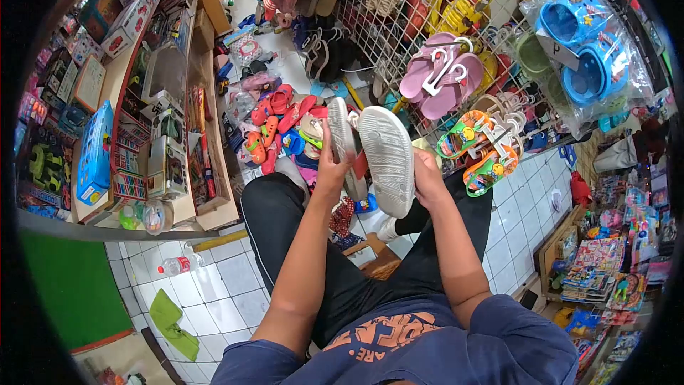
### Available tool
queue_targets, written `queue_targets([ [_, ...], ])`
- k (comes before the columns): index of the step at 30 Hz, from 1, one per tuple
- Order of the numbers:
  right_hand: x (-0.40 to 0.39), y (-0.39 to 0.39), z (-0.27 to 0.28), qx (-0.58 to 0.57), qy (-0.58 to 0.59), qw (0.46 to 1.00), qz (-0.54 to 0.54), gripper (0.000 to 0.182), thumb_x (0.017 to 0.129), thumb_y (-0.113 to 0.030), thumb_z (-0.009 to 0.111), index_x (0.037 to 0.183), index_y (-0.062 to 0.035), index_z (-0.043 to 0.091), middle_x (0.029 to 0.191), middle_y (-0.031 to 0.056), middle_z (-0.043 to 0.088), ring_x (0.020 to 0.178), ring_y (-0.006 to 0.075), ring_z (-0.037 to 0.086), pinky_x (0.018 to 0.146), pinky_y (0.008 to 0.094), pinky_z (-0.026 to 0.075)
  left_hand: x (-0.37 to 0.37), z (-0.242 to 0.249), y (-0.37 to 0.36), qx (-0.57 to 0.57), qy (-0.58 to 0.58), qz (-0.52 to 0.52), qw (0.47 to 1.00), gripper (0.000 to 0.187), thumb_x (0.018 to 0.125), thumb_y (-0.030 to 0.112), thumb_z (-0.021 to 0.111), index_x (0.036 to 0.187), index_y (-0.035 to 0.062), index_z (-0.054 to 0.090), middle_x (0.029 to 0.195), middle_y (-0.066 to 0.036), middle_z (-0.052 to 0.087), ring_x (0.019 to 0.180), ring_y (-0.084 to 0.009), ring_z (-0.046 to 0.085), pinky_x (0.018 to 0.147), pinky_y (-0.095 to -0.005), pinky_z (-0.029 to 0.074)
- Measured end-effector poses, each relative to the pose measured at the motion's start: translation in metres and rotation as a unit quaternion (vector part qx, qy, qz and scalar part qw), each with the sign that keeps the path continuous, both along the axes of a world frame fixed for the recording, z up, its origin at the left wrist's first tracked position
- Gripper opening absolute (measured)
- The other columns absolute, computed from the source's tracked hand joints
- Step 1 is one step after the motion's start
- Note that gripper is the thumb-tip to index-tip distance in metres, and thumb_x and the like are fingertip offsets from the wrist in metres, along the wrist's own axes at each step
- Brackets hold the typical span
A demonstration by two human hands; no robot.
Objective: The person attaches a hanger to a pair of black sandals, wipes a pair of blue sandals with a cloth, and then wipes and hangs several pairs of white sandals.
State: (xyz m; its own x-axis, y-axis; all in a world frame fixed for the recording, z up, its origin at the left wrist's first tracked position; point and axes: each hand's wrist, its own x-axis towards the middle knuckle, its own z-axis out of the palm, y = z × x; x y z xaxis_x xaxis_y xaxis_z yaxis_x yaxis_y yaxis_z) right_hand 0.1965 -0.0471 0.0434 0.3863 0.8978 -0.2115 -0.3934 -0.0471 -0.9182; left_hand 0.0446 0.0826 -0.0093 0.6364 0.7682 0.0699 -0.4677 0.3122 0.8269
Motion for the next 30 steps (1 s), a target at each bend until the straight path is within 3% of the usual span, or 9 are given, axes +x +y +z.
queue_targets([
  [3, -0.001, 0.001, -0.004, 0.002, 0.004, 1.0, -0.005, 0.029, 0.1, -0.018, 0.047, 0.113, 0.0032, 0.061, 0.098, 0.0062, 0.068, 0.082, 0.0087, 0.064, 0.074, 0.0227, 0.05, 0.002, -0.001, -0.001, 0.037, 0.056, 0.031, 0.997, 0.108, 0.078, 0.032, 0.077, 0.154, 0.0141, 0.003, 0.15, -0.015, 0.029, 0.136, -0.0268, 0.031, 0.112, -0.0378, 0.024],
  [5, -0.005, 0.0, -0.002, 0.008, 0.016, 1.0, -0.01, 0.029, 0.1, -0.018, 0.046, 0.114, 0.0034, 0.06, 0.098, 0.0061, 0.068, 0.082, 0.009, 0.063, 0.074, 0.0228, 0.05, 0.009, -0.021, 0.002, 0.198, 0.174, 0.114, 0.958, 0.108, 0.076, 0.029, 0.079, 0.153, 0.0133, 0.005, 0.145, -0.02, 0.033, 0.133, -0.0303, 0.033, 0.11, -0.039, 0.026],
  [6, -0.007, 0.0, 0.0, 0.02, 0.021, 1.0, -0.002, 0.029, 0.1, -0.018, 0.046, 0.113, 0.0035, 0.061, 0.098, 0.0062, 0.068, 0.082, 0.0093, 0.063, 0.074, 0.0231, 0.05, 0.009, -0.015, 0.0, 0.197, 0.174, 0.114, 0.958, 0.108, 0.076, 0.029, 0.079, 0.153, 0.0133, 0.005, 0.145, -0.02, 0.033, 0.133, -0.0303, 0.033, 0.11, -0.039, 0.026],
  [8, -0.01, 0.002, -0.004, 0.029, 0.029, 0.999, 0.006, 0.029, 0.1, -0.018, 0.046, 0.112, 0.0035, 0.061, 0.098, 0.0062, 0.068, 0.083, 0.0095, 0.063, 0.074, 0.0235, 0.05, 0.007, -0.004, -0.007, 0.291, 0.304, 0.169, 0.891, 0.105, 0.076, 0.025, 0.078, 0.153, 0.0123, 0.007, 0.136, -0.023, 0.039, 0.127, -0.033, 0.038, 0.108, -0.0399, 0.028],
  [14, -0.008, 0.015, -0.028, -0.055, -0.023, 0.991, -0.123, 0.032, 0.101, -0.023, 0.046, 0.112, 0.0019, 0.061, 0.099, 0.0074, 0.068, 0.084, 0.0112, 0.064, 0.075, 0.0245, 0.051, 0.006, -0.012, -0.004, 0.253, 0.245, 0.158, 0.922, 0.101, 0.08, 0.035, 0.074, 0.153, 0.0121, 0.009, 0.13, -0.023, 0.039, 0.122, -0.035, 0.041, 0.104, -0.0414, 0.033],
  [17, -0.009, 0.011, -0.03, -0.011, 0.021, 0.993, -0.119, 0.032, 0.101, -0.024, 0.046, 0.111, 0.002, 0.061, 0.099, 0.0072, 0.068, 0.084, 0.0116, 0.065, 0.074, 0.0252, 0.052, 0.006, -0.013, -0.008, 0.305, 0.28, 0.164, 0.896, 0.1, 0.081, 0.036, 0.073, 0.153, 0.012, 0.007, 0.13, -0.024, 0.038, 0.122, -0.0344, 0.041, 0.104, -0.0412, 0.033],
  [23, -0.009, 0.014, -0.047, -0.001, 0.007, 0.996, -0.086, 0.031, 0.1, -0.024, 0.049, 0.11, 0.0022, 0.062, 0.1, 0.0077, 0.068, 0.084, 0.0119, 0.065, 0.074, 0.0256, 0.052, 0.012, -0.02, -0.007, 0.208, 0.277, 0.131, 0.929, 0.105, 0.081, 0.044, 0.072, 0.153, 0.0123, 0.004, 0.129, -0.024, 0.037, 0.122, -0.0345, 0.04, 0.106, -0.0401, 0.03],
  [26, -0.008, 0.015, -0.059, -0.005, -0.015, 0.995, -0.095, 0.03, 0.1, -0.024, 0.048, 0.109, 0.0009, 0.063, 0.099, 0.0052, 0.068, 0.084, 0.0092, 0.062, 0.075, 0.0233, 0.048, 0.013, -0.031, -0.005, 0.22, 0.261, 0.121, 0.932, 0.113, 0.077, 0.049, 0.074, 0.153, 0.0125, -0.001, 0.127, -0.023, 0.035, 0.123, -0.0355, 0.038, 0.107, -0.0396, 0.029],
  [30, -0.001, 0.014, -0.067, -0.025, 0.02, 0.994, -0.109, 0.029, 0.1, -0.023, 0.048, 0.108, -0.0003, 0.065, 0.096, 0.0042, 0.068, 0.083, 0.0093, 0.062, 0.075, 0.0235, 0.048, 0.013, -0.031, -0.01, 0.221, 0.291, 0.061, 0.929, 0.135, 0.064, 0.057, 0.081, 0.151, 0.0104, -0.011, 0.13, -0.024, 0.029, 0.125, -0.0375, 0.034, 0.108, -0.0388, 0.029],
])
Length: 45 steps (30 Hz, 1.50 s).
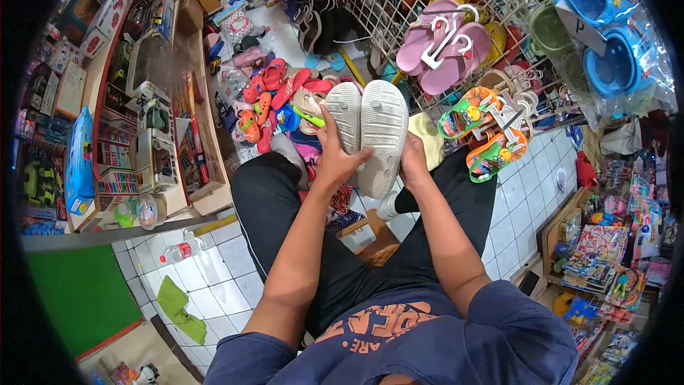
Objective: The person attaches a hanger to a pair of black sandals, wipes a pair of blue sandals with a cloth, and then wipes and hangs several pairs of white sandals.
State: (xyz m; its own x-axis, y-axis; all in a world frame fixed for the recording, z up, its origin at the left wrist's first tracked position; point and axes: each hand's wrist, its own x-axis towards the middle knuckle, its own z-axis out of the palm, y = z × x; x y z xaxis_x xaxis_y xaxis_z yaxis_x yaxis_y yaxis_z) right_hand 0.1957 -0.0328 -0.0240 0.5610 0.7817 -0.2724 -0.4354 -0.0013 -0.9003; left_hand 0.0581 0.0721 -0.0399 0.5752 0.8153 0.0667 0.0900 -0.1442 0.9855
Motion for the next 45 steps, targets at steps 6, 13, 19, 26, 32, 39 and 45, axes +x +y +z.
queue_targets([
  [6, -0.002, 0.005, -0.009, -0.016, 0.032, 0.999, -0.023, 0.042, 0.102, -0.033, 0.037, 0.116, -0.0018, 0.06, 0.109, 0.0092, 0.065, 0.097, 0.0165, 0.061, 0.087, 0.031, 0.046, 0.009, -0.012, -0.001, -0.067, 0.051, 0.004, 0.996, 0.146, 0.056, 0.054, 0.086, 0.149, 0.0036, -0.014, 0.13, -0.025, 0.029, 0.125, -0.0383, 0.034, 0.108, -0.0398, 0.03],
  [13, 0.0, 0.01, -0.012, 0.027, 0.158, 0.986, 0.039, 0.053, 0.1, -0.046, 0.039, 0.126, -0.0022, 0.053, 0.121, 0.0111, 0.06, 0.112, 0.022, 0.056, 0.099, 0.0354, 0.042, 0.015, -0.023, 0.005, -0.326, -0.156, -0.071, 0.93, 0.121, 0.075, 0.04, 0.078, 0.151, 0.0089, -0.011, 0.144, -0.02, 0.035, 0.126, -0.028, 0.045, 0.102, -0.0371, 0.04],
  [19, 0.003, 0.016, -0.015, 0.052, 0.18, 0.98, 0.063, 0.038, 0.095, -0.03, 0.059, 0.123, -0.0041, 0.052, 0.112, 0.0074, 0.061, 0.102, 0.017, 0.059, 0.09, 0.0325, 0.047, 0.021, 0.001, -0.001, -0.465, -0.327, -0.095, 0.817, 0.096, 0.081, 0.032, 0.071, 0.151, 0.0178, 0.008, 0.138, -0.014, 0.045, 0.121, -0.0285, 0.052, 0.1, -0.0426, 0.045],
  [26, -0.01, 0.016, -0.019, -0.015, -0.027, 0.995, 0.097, 0.03, 0.084, -0.002, 0.068, 0.112, 0.0001, 0.06, 0.101, 0.0042, 0.066, 0.093, 0.0118, 0.061, 0.082, 0.0265, 0.048, -0.007, -0.051, 0.0, -0.503, -0.213, -0.094, 0.832, 0.037, 0.092, 0.023, 0.057, 0.125, 0.0054, 0.055, 0.108, -0.007, 0.063, 0.092, -0.0182, 0.063, 0.079, -0.0327, 0.053],
  [32, -0.016, 0.015, -0.015, 0.008, -0.081, 0.996, 0.047, 0.023, 0.084, -0.006, 0.069, 0.106, 0.0001, 0.063, 0.087, 0.0007, 0.067, 0.074, 0.0092, 0.061, 0.068, 0.0264, 0.049, -0.005, -0.074, -0.001, -0.543, -0.216, -0.019, 0.811, 0.034, 0.096, 0.022, 0.051, 0.124, 0.0048, 0.056, 0.105, -0.008, 0.064, 0.084, -0.0201, 0.064, 0.074, -0.0323, 0.054],
  [39, -0.006, 0.015, -0.026, -0.093, -0.249, 0.96, -0.085, 0.026, 0.077, -0.019, 0.076, 0.07, -0.0008, 0.059, 0.061, 0.0044, 0.059, 0.055, 0.0094, 0.052, 0.052, 0.0286, 0.041, 0.007, -0.03, 0.017, -0.344, -0.191, 0.196, 0.898, 0.026, 0.094, 0.019, 0.048, 0.104, 0.0016, 0.063, 0.09, -0.005, 0.065, 0.077, -0.0129, 0.06, 0.069, -0.0243, 0.048],
  [45, -0.012, 0.016, -0.041, -0.142, -0.442, 0.878, -0.117, 0.024, 0.074, -0.012, 0.072, 0.067, -0.0019, 0.052, 0.064, 0.0128, 0.055, 0.061, 0.0292, 0.055, 0.058, 0.04, 0.041, 0.018, 0.02, -0.029, -0.146, -0.026, 0.03, 0.989, 0.02, 0.088, 0.017, 0.062, 0.083, -0.0031, 0.063, 0.062, 0.003, 0.048, 0.057, -0.0057, 0.046, 0.054, -0.0227, 0.037],
])
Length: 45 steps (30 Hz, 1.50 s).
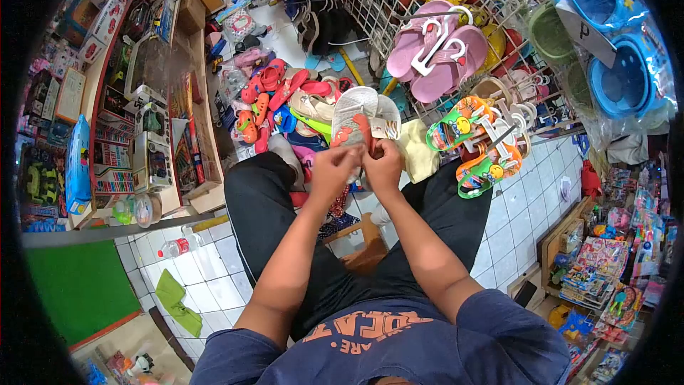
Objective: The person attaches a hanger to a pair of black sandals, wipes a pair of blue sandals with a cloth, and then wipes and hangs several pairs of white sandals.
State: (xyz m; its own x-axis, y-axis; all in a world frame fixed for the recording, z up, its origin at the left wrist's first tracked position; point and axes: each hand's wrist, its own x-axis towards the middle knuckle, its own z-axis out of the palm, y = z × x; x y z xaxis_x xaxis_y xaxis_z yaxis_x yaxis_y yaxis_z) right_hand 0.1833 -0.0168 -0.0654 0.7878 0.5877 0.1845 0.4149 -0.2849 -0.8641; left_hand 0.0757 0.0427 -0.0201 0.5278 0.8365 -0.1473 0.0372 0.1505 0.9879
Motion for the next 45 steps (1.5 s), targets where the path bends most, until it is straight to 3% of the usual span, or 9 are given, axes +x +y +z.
queue_targets([
  [7, -0.002, -0.002, -0.006, 0.05, -0.174, 0.983, 0.017, 0.018, 0.076, -0.011, 0.068, 0.072, -0.0022, 0.053, 0.068, 0.0163, 0.056, 0.067, 0.0369, 0.055, 0.063, 0.0434, 0.042, 0.021, -0.045, -0.004, 0.192, 0.08, 0.005, 0.978, 0.028, 0.083, 0.023, 0.071, 0.074, -0.0019, 0.06, 0.058, -0.003, 0.044, 0.06, -0.0117, 0.043, 0.054, -0.0297, 0.035],
  [13, -0.009, -0.008, 0.016, 0.011, -0.101, 0.986, 0.134, 0.014, 0.079, -0.008, 0.062, 0.084, 0.0009, 0.053, 0.087, 0.0216, 0.058, 0.079, 0.04, 0.056, 0.07, 0.0465, 0.044, 0.016, -0.04, -0.001, 0.132, 0.036, 0.027, 0.99, 0.019, 0.082, 0.017, 0.073, 0.091, 0.0011, 0.067, 0.067, 0.003, 0.049, 0.066, -0.008, 0.042, 0.058, -0.0248, 0.034],
  [17, -0.011, -0.018, 0.038, 0.017, 0.015, 0.977, 0.211, 0.036, 0.075, -0.004, 0.065, 0.109, 0.0039, 0.056, 0.093, 0.0194, 0.056, 0.063, 0.0282, 0.059, 0.061, 0.039, 0.047, 0.008, -0.03, 0.016, 0.177, 0.026, 0.003, 0.984, 0.021, 0.082, 0.009, 0.073, 0.101, 0.0009, 0.068, 0.088, -0.002, 0.06, 0.084, -0.0098, 0.055, 0.074, -0.0252, 0.045],
  [18, -0.01, -0.016, 0.037, 0.072, 0.015, 0.972, 0.221, 0.045, 0.074, 0.001, 0.065, 0.118, 0.0031, 0.056, 0.093, 0.011, 0.055, 0.059, 0.0134, 0.054, 0.051, 0.0272, 0.044, 0.008, -0.027, 0.016, 0.176, 0.025, 0.003, 0.984, 0.021, 0.082, 0.009, 0.073, 0.101, 0.0009, 0.068, 0.088, -0.002, 0.06, 0.084, -0.0098, 0.055, 0.074, -0.0252, 0.045],
  [22, 0.0, -0.022, 0.035, 0.057, 0.05, 0.964, 0.256, 0.046, 0.074, 0.005, 0.058, 0.12, 0.0072, 0.053, 0.098, 0.0083, 0.052, 0.058, 0.0072, 0.046, 0.051, 0.0209, 0.038, 0.006, -0.026, 0.018, -0.03, -0.076, -0.067, 0.994, 0.04, 0.078, 0.002, 0.074, 0.116, 0.0006, 0.059, 0.106, -0.007, 0.064, 0.099, -0.0136, 0.06, 0.087, -0.0282, 0.048],
  [25, 0.009, -0.025, 0.035, 0.002, 0.08, 0.951, 0.299, 0.048, 0.073, 0.005, 0.057, 0.121, 0.0073, 0.052, 0.099, 0.0078, 0.052, 0.057, 0.0064, 0.045, 0.051, 0.0206, 0.038, 0.005, -0.034, 0.024, -0.007, -0.072, -0.118, 0.99, 0.052, 0.076, -0.004, 0.073, 0.123, 0.0014, 0.052, 0.109, -0.009, 0.064, 0.095, -0.0152, 0.063, 0.086, -0.0295, 0.051],
  [30, 0.012, -0.02, 0.042, -0.018, 0.133, 0.956, 0.262, 0.045, 0.077, 0.001, 0.06, 0.122, 0.0058, 0.056, 0.105, 0.0087, 0.062, 0.057, 0.0041, 0.046, 0.052, 0.02, 0.039, 0.0, -0.048, 0.041, 0.148, 0.035, -0.09, 0.984, 0.024, 0.071, -0.002, 0.074, 0.09, -0.0013, 0.06, 0.076, -0.006, 0.059, 0.071, -0.012, 0.059, 0.065, -0.0264, 0.047],
  [43, 0.024, -0.005, 0.02, 0.06, 0.116, 0.987, 0.09, 0.017, 0.083, -0.014, 0.069, 0.092, 0.0008, 0.07, 0.071, 0.0022, 0.067, 0.054, 0.0042, 0.053, 0.05, 0.0198, 0.04, -0.004, -0.087, 0.05, 0.152, 0.181, 0.038, 0.971, 0.031, 0.073, 0.002, 0.071, 0.102, 0.0019, 0.062, 0.089, -0.018, 0.066, 0.083, -0.0325, 0.065, 0.073, -0.0388, 0.049],
  [45, 0.025, -0.006, 0.013, -0.026, 0.273, 0.961, 0.044, 0.025, 0.083, -0.024, 0.072, 0.089, 0.0007, 0.07, 0.067, 0.0036, 0.066, 0.053, 0.0069, 0.056, 0.05, 0.0219, 0.042, -0.001, -0.096, 0.049, 0.201, 0.182, 0.036, 0.962, 0.038, 0.072, 0.002, 0.07, 0.109, 0.0032, 0.06, 0.096, -0.019, 0.065, 0.088, -0.0344, 0.064, 0.075, -0.0402, 0.049],
])
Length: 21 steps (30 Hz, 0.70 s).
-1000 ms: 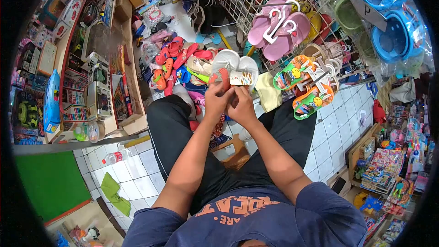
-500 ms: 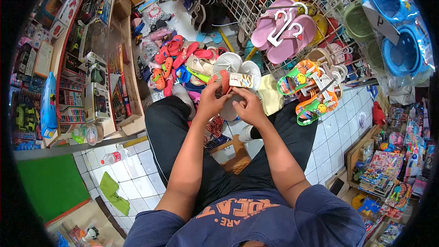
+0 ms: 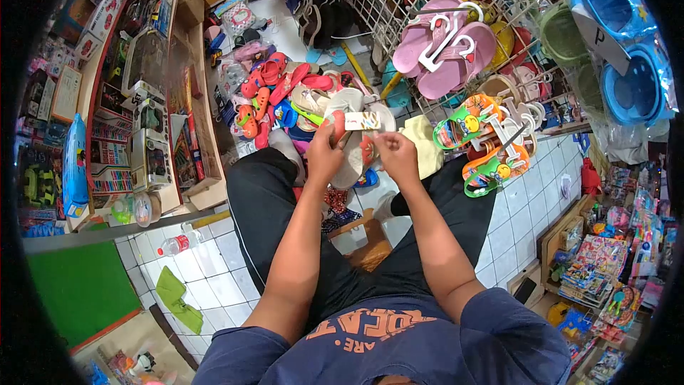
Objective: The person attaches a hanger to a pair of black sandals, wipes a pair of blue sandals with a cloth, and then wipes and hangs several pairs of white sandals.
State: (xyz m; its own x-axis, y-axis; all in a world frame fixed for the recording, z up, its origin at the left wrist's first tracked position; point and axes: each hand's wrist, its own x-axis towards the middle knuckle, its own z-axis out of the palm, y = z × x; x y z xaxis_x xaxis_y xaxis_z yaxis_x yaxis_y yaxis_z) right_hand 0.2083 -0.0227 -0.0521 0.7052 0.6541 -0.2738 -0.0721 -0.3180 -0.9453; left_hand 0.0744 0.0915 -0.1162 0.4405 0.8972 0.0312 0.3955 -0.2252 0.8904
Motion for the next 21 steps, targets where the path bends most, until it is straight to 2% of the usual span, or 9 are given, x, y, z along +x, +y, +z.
queue_targets([
  [3, 0.002, -0.002, 0.015, -0.11, -0.017, 0.993, 0.038, 0.032, 0.081, -0.031, 0.072, 0.081, 0.0011, 0.07, 0.065, 0.0057, 0.067, 0.053, 0.0105, 0.059, 0.053, 0.027, 0.046, 0.001, 0.039, -0.014, 0.033, 0.031, -0.061, 0.997, 0.042, 0.071, -0.003, 0.065, 0.113, 0.0028, 0.06, 0.107, -0.02, 0.063, 0.099, -0.0357, 0.061, 0.083, -0.0404, 0.048],
  [5, 0.005, -0.003, 0.006, -0.147, -0.037, 0.987, 0.046, 0.032, 0.081, -0.031, 0.072, 0.078, 0.0011, 0.069, 0.064, 0.0066, 0.067, 0.053, 0.0113, 0.059, 0.054, 0.0283, 0.047, 0.005, 0.022, -0.015, 0.064, 0.007, -0.08, 0.995, 0.042, 0.072, -0.006, 0.063, 0.114, 0.0006, 0.059, 0.106, -0.019, 0.064, 0.101, -0.0334, 0.062, 0.085, -0.037, 0.047],
  [7, 0.01, -0.004, -0.016, -0.043, -0.058, 0.997, -0.041, 0.029, 0.081, -0.028, 0.071, 0.08, 0.0009, 0.069, 0.063, 0.0077, 0.066, 0.053, 0.0149, 0.06, 0.056, 0.0314, 0.048, 0.004, 0.024, -0.018, 0.108, 0.017, -0.106, 0.988, 0.045, 0.072, -0.011, 0.06, 0.116, -0.0024, 0.058, 0.107, -0.02, 0.062, 0.106, -0.0348, 0.059, 0.09, -0.0359, 0.046],
  [11, 0.014, -0.008, -0.016, -0.066, -0.154, 0.97, -0.178, 0.033, 0.077, -0.032, 0.073, 0.083, 0.0005, 0.068, 0.062, 0.0065, 0.062, 0.057, 0.0184, 0.06, 0.06, 0.0328, 0.049, 0.005, 0.029, -0.018, 0.146, 0.018, -0.107, 0.983, 0.047, 0.07, -0.012, 0.061, 0.116, -0.0034, 0.058, 0.108, -0.021, 0.062, 0.107, -0.0354, 0.059, 0.092, -0.0376, 0.045],
  [14, 0.018, -0.009, -0.028, -0.102, -0.185, 0.972, -0.102, 0.037, 0.074, -0.034, 0.076, 0.083, -0.0001, 0.067, 0.066, 0.0065, 0.061, 0.06, 0.0193, 0.06, 0.061, 0.0329, 0.049, 0.006, 0.031, -0.018, 0.167, -0.017, -0.103, 0.98, 0.047, 0.069, -0.012, 0.061, 0.116, -0.003, 0.058, 0.111, -0.021, 0.062, 0.108, -0.0366, 0.058, 0.094, -0.0395, 0.045],
  [15, 0.018, -0.012, -0.011, -0.111, -0.125, 0.986, -0.016, 0.038, 0.073, -0.035, 0.078, 0.086, -0.0003, 0.066, 0.071, 0.0075, 0.062, 0.065, 0.0202, 0.06, 0.063, 0.0336, 0.049, 0.006, 0.034, -0.019, 0.173, -0.02, -0.092, 0.98, 0.047, 0.069, -0.012, 0.061, 0.115, -0.0027, 0.058, 0.111, -0.022, 0.062, 0.109, -0.0372, 0.058, 0.094, -0.0398, 0.045],
  [17, 0.02, -0.011, -0.039, -0.073, -0.147, 0.986, -0.027, 0.038, 0.073, -0.035, 0.078, 0.085, -0.0002, 0.066, 0.074, 0.0081, 0.063, 0.065, 0.02, 0.06, 0.063, 0.0341, 0.049, 0.005, 0.033, -0.019, 0.178, -0.022, -0.082, 0.98, 0.047, 0.069, -0.012, 0.062, 0.115, -0.0025, 0.059, 0.112, -0.022, 0.062, 0.109, -0.0377, 0.058, 0.094, -0.04, 0.045],
  [20, 0.015, -0.007, -0.016, -0.018, -0.177, 0.983, -0.047, 0.032, 0.078, -0.026, 0.076, 0.088, 0.001, 0.063, 0.079, 0.0084, 0.066, 0.064, 0.0161, 0.061, 0.061, 0.0308, 0.049, 0.005, 0.024, -0.013, 0.149, -0.039, -0.082, 0.985, 0.048, 0.069, -0.011, 0.063, 0.116, -0.002, 0.058, 0.112, -0.022, 0.062, 0.107, -0.0387, 0.058, 0.094, -0.0401, 0.045],
  [21, 0.013, -0.004, -0.01, 0.053, -0.086, 0.993, -0.068, 0.028, 0.08, -0.02, 0.075, 0.091, 0.0016, 0.061, 0.079, 0.0084, 0.066, 0.062, 0.0139, 0.061, 0.058, 0.0279, 0.049, 0.005, 0.027, -0.015, 0.163, -0.021, -0.081, 0.983, 0.052, 0.067, -0.011, 0.062, 0.118, -0.0008, 0.059, 0.111, -0.02, 0.062, 0.107, -0.0383, 0.057, 0.093, -0.0407, 0.045],
])
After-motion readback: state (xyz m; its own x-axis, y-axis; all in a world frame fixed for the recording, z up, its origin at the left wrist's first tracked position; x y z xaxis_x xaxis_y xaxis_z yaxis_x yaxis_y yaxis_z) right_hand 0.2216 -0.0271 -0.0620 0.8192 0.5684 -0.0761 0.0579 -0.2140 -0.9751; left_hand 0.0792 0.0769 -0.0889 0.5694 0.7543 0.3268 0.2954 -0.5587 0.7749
